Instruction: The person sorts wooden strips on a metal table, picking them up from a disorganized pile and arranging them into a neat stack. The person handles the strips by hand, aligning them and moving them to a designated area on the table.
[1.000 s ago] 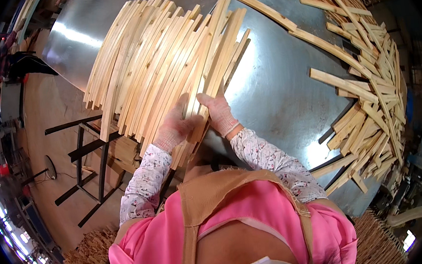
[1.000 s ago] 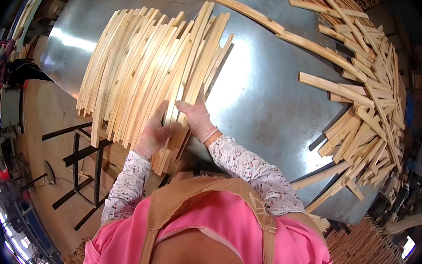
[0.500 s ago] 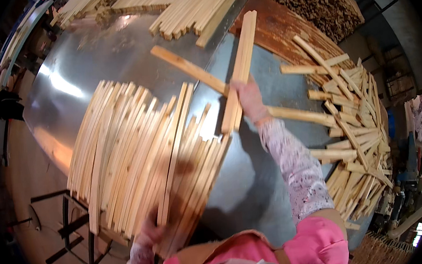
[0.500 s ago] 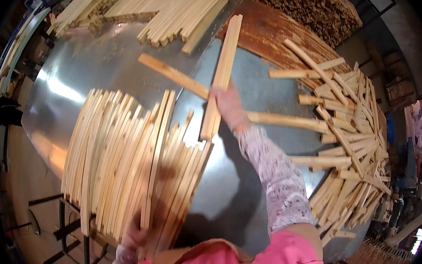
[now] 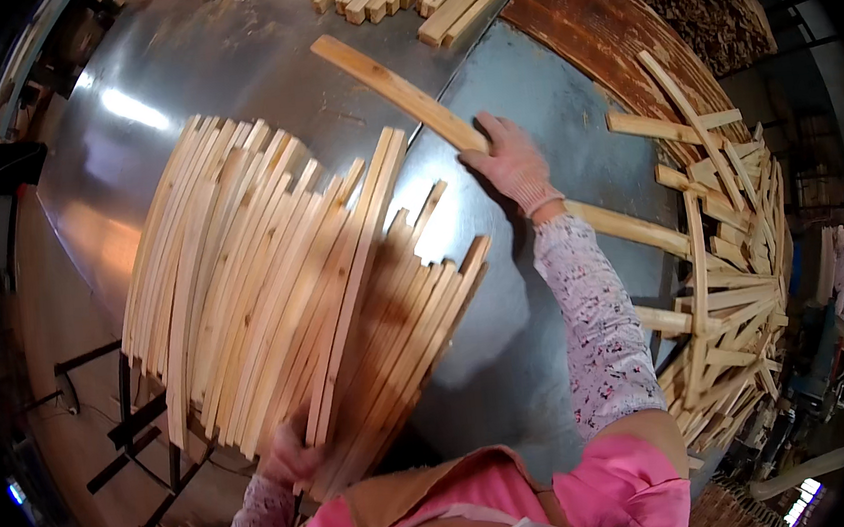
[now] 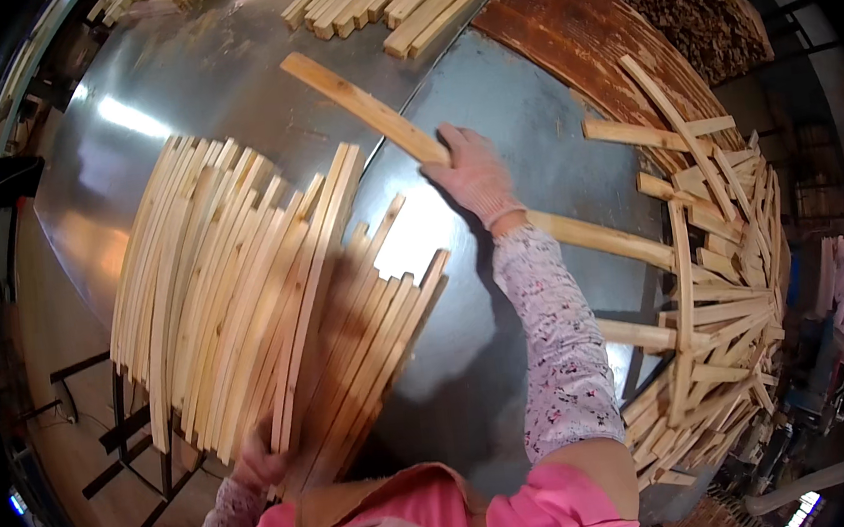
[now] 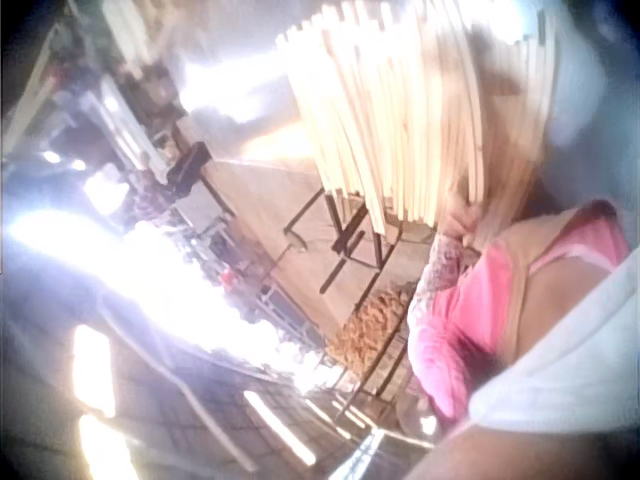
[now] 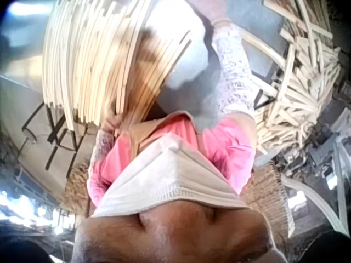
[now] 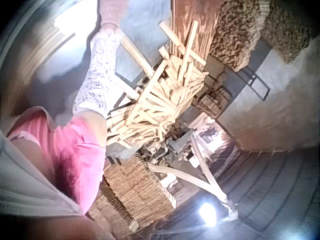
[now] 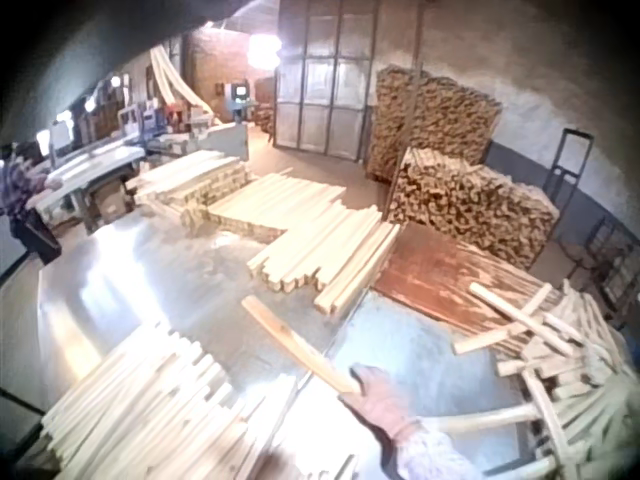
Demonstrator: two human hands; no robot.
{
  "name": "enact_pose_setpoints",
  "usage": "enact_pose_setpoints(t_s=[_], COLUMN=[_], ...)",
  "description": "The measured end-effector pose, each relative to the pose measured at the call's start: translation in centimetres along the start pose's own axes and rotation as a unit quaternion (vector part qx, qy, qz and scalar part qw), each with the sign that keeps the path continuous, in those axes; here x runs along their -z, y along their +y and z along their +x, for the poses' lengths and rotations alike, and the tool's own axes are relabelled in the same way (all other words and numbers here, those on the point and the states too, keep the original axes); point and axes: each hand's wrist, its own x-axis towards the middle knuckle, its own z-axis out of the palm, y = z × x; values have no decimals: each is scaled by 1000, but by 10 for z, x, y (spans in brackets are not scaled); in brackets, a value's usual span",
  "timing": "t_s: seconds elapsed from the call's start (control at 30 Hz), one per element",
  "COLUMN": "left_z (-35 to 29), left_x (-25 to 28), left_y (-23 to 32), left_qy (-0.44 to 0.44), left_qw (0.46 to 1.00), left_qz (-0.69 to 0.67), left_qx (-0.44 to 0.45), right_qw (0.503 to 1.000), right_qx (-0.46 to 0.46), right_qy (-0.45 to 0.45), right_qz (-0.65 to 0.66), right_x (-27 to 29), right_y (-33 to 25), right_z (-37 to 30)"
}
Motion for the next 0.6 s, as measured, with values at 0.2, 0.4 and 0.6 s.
enact_pose_setpoints(t_s=[0.2,0.4,0.6], left_z=[0,-13,-43], left_x=[-4,-12,-144], left_y=[-16,6,21], left_qy=[-5,-31,-45], left_qw=[1000,998,998], left_qz=[-15,51,-35], left_qx=[18,-32,14], right_qw=[992,971,888], right_qx=[-94,-217,-374], right_qy=[-52,-96,-20], right_qz=[-65,-17,267], right_x=[67,99,35], right_y=[13,-11,-146], right_z=[-99,-297,-512])
